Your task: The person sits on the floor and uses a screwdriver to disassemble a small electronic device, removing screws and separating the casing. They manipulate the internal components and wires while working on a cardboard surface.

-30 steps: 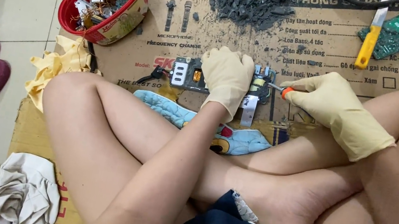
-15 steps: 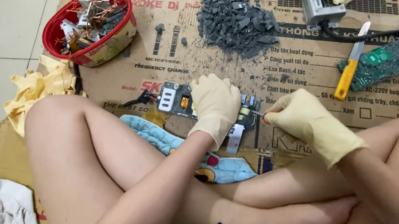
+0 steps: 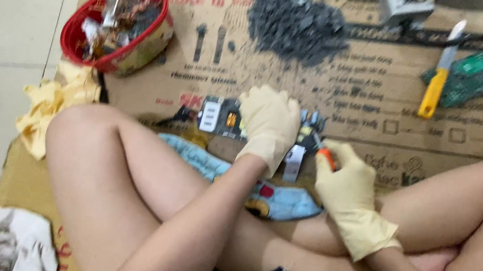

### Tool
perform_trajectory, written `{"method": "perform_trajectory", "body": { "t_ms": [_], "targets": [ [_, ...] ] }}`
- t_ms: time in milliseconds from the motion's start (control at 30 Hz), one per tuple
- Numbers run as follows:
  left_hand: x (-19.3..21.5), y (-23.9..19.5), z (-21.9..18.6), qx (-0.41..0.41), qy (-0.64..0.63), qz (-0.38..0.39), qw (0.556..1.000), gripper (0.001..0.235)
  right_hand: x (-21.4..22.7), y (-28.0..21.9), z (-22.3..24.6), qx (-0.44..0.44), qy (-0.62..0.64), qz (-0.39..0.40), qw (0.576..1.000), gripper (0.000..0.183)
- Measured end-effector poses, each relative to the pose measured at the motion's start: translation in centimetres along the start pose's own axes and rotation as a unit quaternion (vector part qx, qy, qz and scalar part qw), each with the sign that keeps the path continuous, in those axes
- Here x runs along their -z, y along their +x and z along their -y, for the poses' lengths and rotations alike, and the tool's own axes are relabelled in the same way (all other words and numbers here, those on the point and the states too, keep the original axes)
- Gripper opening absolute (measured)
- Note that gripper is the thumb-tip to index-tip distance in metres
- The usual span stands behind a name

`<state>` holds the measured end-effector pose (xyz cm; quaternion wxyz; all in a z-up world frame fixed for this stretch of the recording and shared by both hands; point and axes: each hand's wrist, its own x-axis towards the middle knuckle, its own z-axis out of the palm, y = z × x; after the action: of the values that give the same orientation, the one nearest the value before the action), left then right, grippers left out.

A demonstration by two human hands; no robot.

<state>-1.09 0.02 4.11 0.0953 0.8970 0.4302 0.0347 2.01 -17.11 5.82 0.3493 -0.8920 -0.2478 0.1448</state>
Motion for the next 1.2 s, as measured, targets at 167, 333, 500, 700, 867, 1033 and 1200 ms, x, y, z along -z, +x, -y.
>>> {"method": "perform_trajectory", "body": {
  "t_ms": [167, 333, 500, 700, 867, 1033, 1200],
  "targets": [
    [-0.5, 0.7, 0.0, 0.012, 0.003, -0.024, 1.0, 0.042, -0.9, 0.0, -0.5, 0.01, 0.001, -0.026, 1.0, 0.028],
    [-0.5, 0.8, 0.0, 0.008, 0.004, 0.0, 1.0, 0.046, -2.3, 1.0, -2.1, 0.0, -0.074, 0.006, 0.997, 0.033],
    [-1.3, 0.1, 0.2, 0.029, -0.039, -0.118, 0.992, 0.031, 0.1, 3.5, -1.8, -0.014, -0.163, 0.1, 0.981, 0.03],
    [-1.0, 1.1, 0.4, 0.072, -0.078, -0.104, 0.989, 0.03, 6.1, 7.9, 3.9, 0.034, -0.402, 0.252, 0.88, 0.042],
    [0.4, 1.5, -0.2, 0.073, -0.032, -0.018, 0.997, 0.042, 3.4, 8.2, 5.8, 0.083, -0.471, 0.265, 0.837, 0.036],
    [0.5, 2.1, -0.4, 0.081, 0.005, 0.028, 0.996, 0.045, 2.7, 7.9, 2.7, 0.145, -0.427, 0.275, 0.849, 0.031],
    [0.4, 1.9, -0.2, 0.08, -0.003, -0.013, 0.997, 0.039, -2.3, 8.4, -3.8, -0.135, -0.204, 0.271, 0.931, 0.04]
  ]
}}
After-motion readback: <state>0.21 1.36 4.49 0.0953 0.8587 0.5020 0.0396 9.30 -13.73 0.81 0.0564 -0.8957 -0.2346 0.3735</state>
